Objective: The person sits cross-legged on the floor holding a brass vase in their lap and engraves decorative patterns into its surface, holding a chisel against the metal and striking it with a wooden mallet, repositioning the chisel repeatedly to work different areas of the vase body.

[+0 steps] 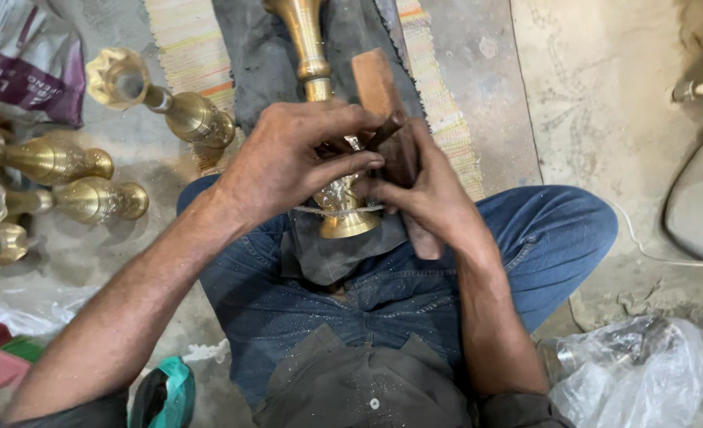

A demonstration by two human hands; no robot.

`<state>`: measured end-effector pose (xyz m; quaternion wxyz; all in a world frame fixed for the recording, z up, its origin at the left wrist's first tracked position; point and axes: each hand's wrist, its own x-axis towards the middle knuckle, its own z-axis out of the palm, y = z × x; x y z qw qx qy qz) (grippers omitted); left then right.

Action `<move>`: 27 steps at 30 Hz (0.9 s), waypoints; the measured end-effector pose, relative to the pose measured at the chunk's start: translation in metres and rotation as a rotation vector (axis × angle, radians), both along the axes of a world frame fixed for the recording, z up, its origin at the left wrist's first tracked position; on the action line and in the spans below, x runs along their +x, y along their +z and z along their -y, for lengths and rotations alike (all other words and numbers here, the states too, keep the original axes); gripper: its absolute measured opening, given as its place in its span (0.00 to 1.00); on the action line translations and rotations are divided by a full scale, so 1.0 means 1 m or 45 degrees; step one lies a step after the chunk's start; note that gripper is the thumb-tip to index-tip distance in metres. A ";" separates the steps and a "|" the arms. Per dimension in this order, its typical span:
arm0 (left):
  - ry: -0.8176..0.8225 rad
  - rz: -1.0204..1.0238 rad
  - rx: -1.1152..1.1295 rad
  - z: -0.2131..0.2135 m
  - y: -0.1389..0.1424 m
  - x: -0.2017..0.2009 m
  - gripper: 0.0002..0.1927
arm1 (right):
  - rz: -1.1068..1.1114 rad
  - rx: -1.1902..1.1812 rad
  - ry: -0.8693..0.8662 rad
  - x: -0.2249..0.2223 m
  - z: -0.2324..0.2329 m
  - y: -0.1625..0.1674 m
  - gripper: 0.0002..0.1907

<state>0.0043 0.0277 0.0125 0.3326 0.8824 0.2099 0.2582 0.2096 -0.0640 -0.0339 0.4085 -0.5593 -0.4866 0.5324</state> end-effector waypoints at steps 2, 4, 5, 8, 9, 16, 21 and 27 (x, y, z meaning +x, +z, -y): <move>-0.050 -0.005 0.002 -0.003 0.001 0.000 0.17 | 0.204 -0.128 -0.126 0.004 0.012 0.005 0.35; -0.082 -0.018 -0.015 -0.006 0.001 0.000 0.17 | 0.612 -0.081 -0.184 0.013 0.023 0.010 0.28; -0.066 -0.066 -0.047 -0.007 0.002 0.000 0.17 | 0.694 0.038 -0.199 0.016 0.026 0.012 0.30; -0.058 -0.150 -0.056 -0.007 0.004 0.000 0.18 | 0.890 0.354 -0.224 0.023 0.034 0.015 0.34; -0.091 -0.132 -0.008 -0.007 0.004 0.000 0.19 | 0.932 0.416 -0.230 0.024 0.037 0.016 0.33; -0.113 -0.088 0.075 -0.009 0.003 0.005 0.18 | 0.806 0.420 -0.451 0.021 0.048 0.021 0.23; -0.140 -0.138 0.168 -0.008 0.005 0.005 0.18 | 0.963 0.399 -0.563 0.028 0.050 0.019 0.18; -0.117 -0.103 0.151 -0.007 0.005 0.005 0.17 | 0.852 0.349 -0.654 0.037 0.045 0.016 0.16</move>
